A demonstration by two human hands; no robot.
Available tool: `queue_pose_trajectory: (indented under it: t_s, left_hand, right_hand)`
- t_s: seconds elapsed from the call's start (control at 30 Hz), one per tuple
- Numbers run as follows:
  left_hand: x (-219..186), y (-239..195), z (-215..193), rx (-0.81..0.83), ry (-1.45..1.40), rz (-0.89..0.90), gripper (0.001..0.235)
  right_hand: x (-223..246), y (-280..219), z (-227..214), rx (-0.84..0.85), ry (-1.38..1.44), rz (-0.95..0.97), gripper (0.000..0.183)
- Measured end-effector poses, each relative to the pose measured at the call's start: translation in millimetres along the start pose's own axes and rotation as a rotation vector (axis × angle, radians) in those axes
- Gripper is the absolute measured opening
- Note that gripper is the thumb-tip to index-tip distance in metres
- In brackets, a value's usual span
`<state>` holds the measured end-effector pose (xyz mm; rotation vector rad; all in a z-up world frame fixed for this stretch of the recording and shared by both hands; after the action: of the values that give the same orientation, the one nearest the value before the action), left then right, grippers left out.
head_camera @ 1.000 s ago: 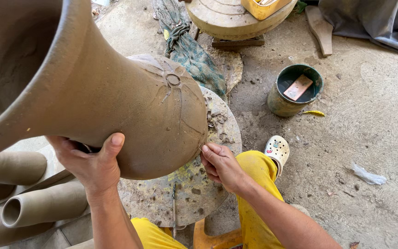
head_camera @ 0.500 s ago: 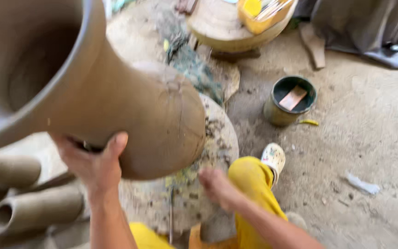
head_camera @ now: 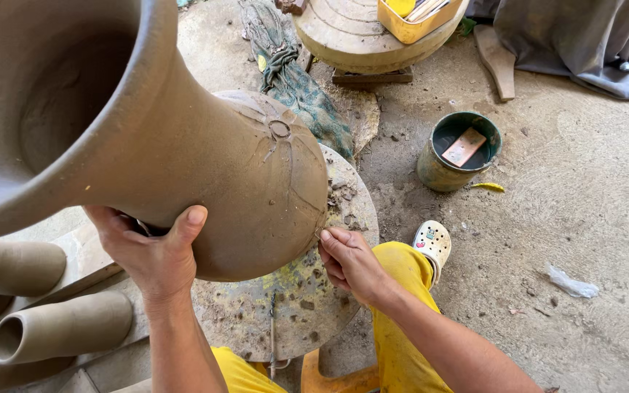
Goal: The person carves decorative floral patterns into the surface of a clay vase using a wire loop tool, while holding the vase with one hand and rotating it on a turntable.
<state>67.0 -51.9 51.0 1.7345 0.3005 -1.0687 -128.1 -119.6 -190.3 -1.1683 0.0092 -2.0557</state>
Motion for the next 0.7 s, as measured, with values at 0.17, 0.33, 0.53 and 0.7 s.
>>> queue_pose_trajectory:
  t_s: [0.17, 0.33, 0.53, 0.7]
  left_hand:
    - [-4.3, 2.0, 2.5, 0.019, -0.002, -0.015, 0.115]
    - [-11.6, -1.1, -0.1, -0.017, -0.056, -0.034, 0.112]
    - [-7.6, -2.7, -2.5, -0.027, 0.013, -0.040, 0.108]
    - [-1.7, -2.2, 4.1, 0.002, -0.044, -0.032, 0.108]
  right_hand:
    - [-3.1, 11.8, -8.2, 0.013, -0.086, 0.068, 0.039]
    - [-22.1, -4.1, -0.9, -0.042, -0.385, 0.236, 0.043]
    - [-24.4, -4.1, -5.2, -0.047, -0.170, 0.035, 0.043]
    - [-14.1, 4.2, -29.0, -0.046, -0.082, 0.022, 0.036]
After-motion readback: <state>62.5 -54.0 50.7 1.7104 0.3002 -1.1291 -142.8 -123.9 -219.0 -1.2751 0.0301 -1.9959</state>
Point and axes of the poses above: each hand's wrist, its own y-axis towards the middle knuckle, its own z-axis out of the palm, x = y × z, the point moved 10 cm from there along y, towards the middle knuckle, and after that the axes turned 12 degrees about -x, right-handed, at the moved point
